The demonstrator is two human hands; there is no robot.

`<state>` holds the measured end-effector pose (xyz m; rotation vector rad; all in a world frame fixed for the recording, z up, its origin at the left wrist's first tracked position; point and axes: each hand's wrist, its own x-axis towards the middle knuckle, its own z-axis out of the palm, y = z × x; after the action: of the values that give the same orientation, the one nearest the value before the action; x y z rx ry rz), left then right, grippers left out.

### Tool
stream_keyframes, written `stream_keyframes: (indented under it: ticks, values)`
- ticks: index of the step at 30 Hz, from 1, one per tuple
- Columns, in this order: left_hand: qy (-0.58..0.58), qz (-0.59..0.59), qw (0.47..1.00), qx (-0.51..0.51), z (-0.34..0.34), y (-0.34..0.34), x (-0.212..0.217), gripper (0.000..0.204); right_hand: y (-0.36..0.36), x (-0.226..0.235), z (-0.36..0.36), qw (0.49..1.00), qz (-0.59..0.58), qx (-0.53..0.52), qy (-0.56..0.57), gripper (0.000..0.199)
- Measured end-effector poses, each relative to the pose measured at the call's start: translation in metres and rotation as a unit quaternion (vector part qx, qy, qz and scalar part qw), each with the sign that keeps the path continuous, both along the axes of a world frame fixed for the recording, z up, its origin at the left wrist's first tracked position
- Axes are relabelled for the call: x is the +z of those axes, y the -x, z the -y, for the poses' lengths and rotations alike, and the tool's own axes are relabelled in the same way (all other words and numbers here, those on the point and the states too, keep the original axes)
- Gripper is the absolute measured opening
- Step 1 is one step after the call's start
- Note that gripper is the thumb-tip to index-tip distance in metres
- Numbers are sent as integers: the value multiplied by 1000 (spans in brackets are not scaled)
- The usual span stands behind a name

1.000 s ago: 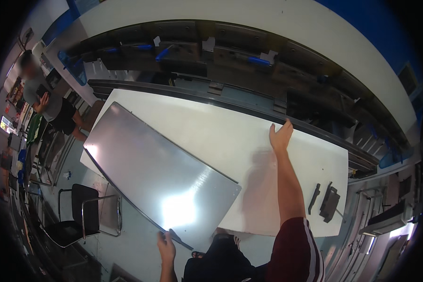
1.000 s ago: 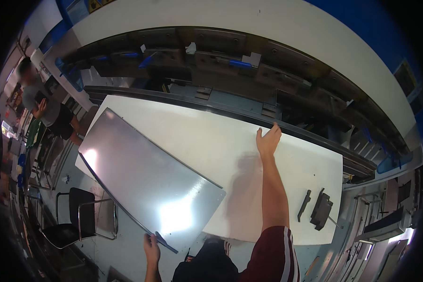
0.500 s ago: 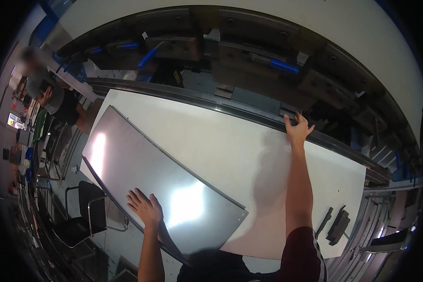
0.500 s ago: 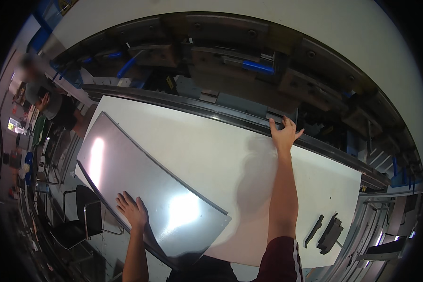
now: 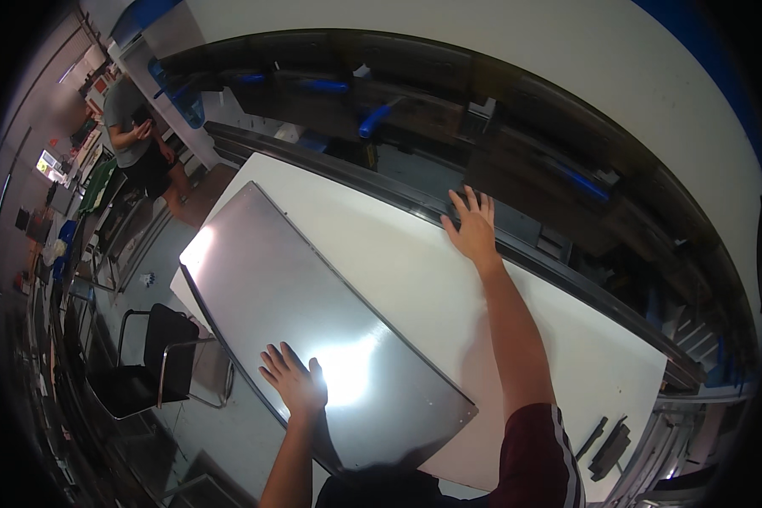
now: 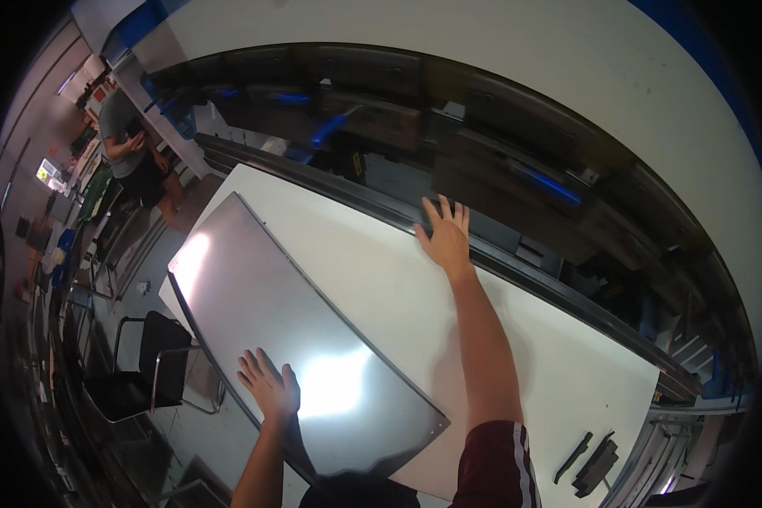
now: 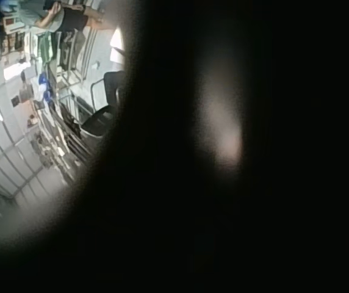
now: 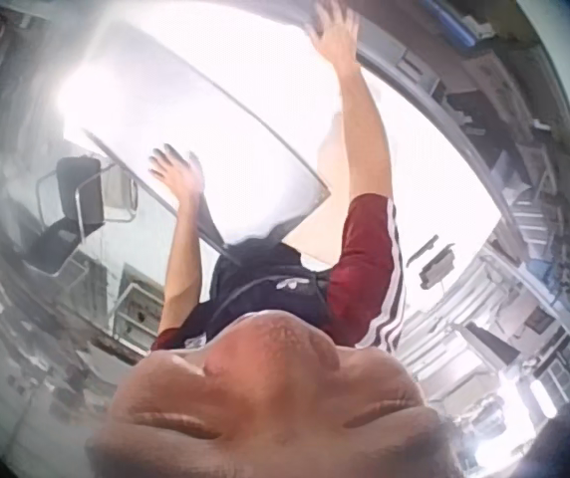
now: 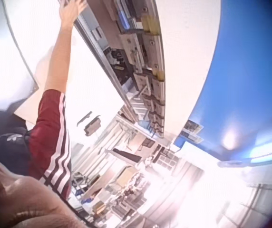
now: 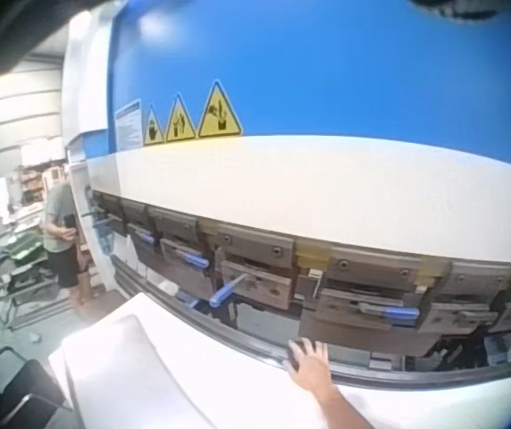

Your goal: The person places metal sheets into a press brake machine, adjusts the clamps, and bends the sheets. They repeat this process for multiple sheets, occasionally interacting with the machine's control screen.

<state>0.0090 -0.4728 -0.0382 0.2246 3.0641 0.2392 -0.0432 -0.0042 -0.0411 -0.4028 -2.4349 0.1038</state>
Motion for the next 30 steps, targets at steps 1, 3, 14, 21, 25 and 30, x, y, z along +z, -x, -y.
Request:
stream_keyframes:
  ticks: [1, 3, 14, 21, 25, 30]
  values:
    - [-7, -3, 1000, -1, 0, 1, 0, 78, 16, 1, -4, 999, 46, -17, -4, 54]
    - [-6, 0, 1000, 0, 0, 2, -1, 78, 38, 1, -11, 989, 121, -67, 54, 53]
    - [-11, -16, 1000, -13, -1, 5, -2, 78, 40, -10, -12, 977, 40, -209, -13, 46]
    - [-21, 8, 1000, -7, 1, 9, -4, 83, -62, -18, 74, 959, -18, -73, 273, 41]
    - [-35, -67, 996, -37, 11, 6, -8, 83, -177, 1, 171, 933, 180, 114, 292, 45]
    - [-181, -54, 979, -73, 29, 9, -7, 62, -201, -11, 235, 959, 169, 37, 224, 43]
